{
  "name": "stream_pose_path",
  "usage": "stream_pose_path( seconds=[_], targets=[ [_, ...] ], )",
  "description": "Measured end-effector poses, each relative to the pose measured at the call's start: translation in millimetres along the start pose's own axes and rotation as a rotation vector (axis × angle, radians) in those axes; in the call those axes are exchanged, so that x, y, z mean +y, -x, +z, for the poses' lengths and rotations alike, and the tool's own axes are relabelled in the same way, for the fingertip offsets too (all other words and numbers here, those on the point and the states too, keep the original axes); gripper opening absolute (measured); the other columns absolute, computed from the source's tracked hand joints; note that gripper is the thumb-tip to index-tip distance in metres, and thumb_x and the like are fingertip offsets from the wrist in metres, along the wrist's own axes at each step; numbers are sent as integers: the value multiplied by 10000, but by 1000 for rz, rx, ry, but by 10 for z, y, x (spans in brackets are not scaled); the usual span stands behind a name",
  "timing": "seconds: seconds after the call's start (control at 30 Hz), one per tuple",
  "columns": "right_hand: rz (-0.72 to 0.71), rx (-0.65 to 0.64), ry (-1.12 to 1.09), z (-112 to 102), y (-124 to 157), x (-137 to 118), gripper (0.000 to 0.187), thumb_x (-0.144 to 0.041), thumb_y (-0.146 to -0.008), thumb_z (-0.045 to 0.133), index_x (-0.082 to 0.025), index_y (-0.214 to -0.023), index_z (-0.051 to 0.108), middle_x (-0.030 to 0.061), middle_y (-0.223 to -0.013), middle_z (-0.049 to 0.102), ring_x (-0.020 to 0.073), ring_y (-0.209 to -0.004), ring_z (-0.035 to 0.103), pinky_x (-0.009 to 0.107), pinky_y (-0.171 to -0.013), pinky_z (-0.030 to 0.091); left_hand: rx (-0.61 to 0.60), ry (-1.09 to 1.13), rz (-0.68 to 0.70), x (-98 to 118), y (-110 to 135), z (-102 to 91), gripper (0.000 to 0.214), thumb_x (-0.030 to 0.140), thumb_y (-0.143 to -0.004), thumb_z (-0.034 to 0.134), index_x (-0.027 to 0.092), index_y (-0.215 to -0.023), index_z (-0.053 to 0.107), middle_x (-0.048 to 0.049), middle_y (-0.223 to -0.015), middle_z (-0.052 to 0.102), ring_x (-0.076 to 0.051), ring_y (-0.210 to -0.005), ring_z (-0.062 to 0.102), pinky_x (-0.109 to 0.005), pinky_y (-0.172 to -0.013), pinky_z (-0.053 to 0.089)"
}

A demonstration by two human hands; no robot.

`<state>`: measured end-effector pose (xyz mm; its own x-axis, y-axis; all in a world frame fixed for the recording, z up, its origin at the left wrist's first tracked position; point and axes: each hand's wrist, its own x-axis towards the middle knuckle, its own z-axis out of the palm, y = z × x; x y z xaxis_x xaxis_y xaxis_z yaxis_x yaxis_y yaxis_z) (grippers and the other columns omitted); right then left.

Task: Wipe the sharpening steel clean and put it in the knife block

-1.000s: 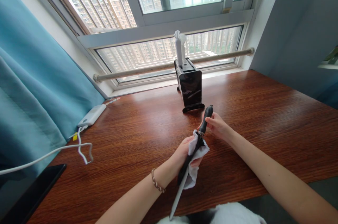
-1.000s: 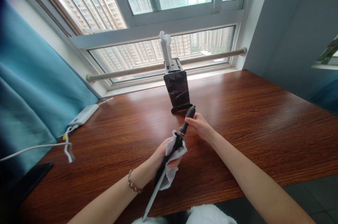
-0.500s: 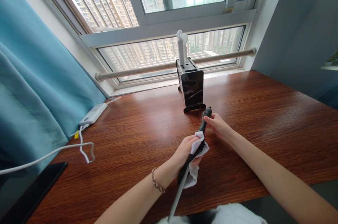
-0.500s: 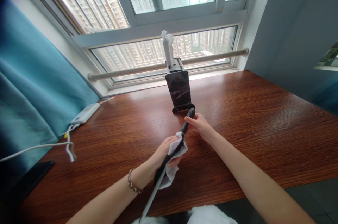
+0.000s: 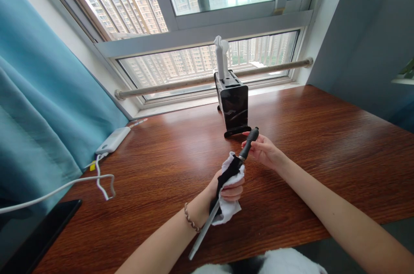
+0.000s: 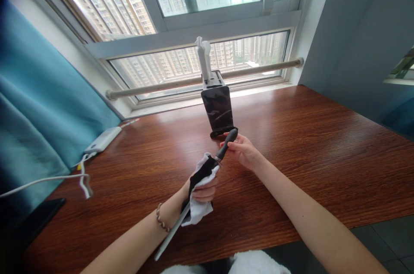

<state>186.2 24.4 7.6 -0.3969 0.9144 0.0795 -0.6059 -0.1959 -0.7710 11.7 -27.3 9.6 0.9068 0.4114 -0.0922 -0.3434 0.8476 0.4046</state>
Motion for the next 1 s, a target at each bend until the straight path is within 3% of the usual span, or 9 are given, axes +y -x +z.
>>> stream_pose_path(
  seconds=[0.13, 0.33, 0.53, 0.67, 0.9, 1.0],
  targets=[
    [-11, 54, 12, 15, 5, 9, 330, -185, -628, 677, -169, -924, 531, 3, -700, 599, 122, -690, 585, 252, -674, 446, -66, -58, -40, 4, -41, -15, 289, 343, -753, 489, 149, -543, 451, 36, -343, 329, -61, -216, 240, -171, -237, 154],
    [14, 121, 67, 45, 1, 10, 277, -209, -616, 687, -157, -846, 541, -19, -629, 557, 100, -598, 554, 246, -633, 440, -90, -115, -170, 19, -107, -140, 595, 589, -778, 278, 153, -383, 365, -11, -298, 313, -97, -224, 299, -213, -260, 210],
    [-2, -10, 1, 27, 14, -11, 332, -227, -690, 616, -173, -1004, 521, 38, -831, 605, 137, -770, 571, 278, -712, 438, 38, -87, -94, 10, -73, -108, 507, 604, -768, 289, 171, -531, 407, 17, -317, 349, -85, -205, 244, -198, -254, 165],
    [19, -70, -17, 48, 34, -68, 429, -159, -669, 610, -193, -1080, 490, 68, -970, 601, 167, -894, 562, 328, -812, 415, 62, -99, -46, 5, -60, -86, 494, 621, -752, 288, 193, -523, 378, 32, -271, 281, -79, -176, 163, -205, -237, 85],
    [5, 14, 30, 15, 9, -13, 409, -163, -645, 649, -187, -1032, 520, 9, -774, 603, 93, -688, 558, 220, -660, 438, 43, -113, -29, -19, -74, -133, 411, 525, -733, 453, 182, -512, 397, 36, -311, 323, -70, -195, 214, -191, -242, 122],
    [-20, 48, 45, -5, -8, 39, 335, -184, -649, 652, -178, -968, 550, -26, -693, 540, 59, -613, 506, 177, -580, 413, 70, -155, -46, -33, -74, -116, 470, 544, -744, 425, 172, -461, 371, 32, -314, 282, -61, -208, 226, -183, -255, 118]
  ],
)
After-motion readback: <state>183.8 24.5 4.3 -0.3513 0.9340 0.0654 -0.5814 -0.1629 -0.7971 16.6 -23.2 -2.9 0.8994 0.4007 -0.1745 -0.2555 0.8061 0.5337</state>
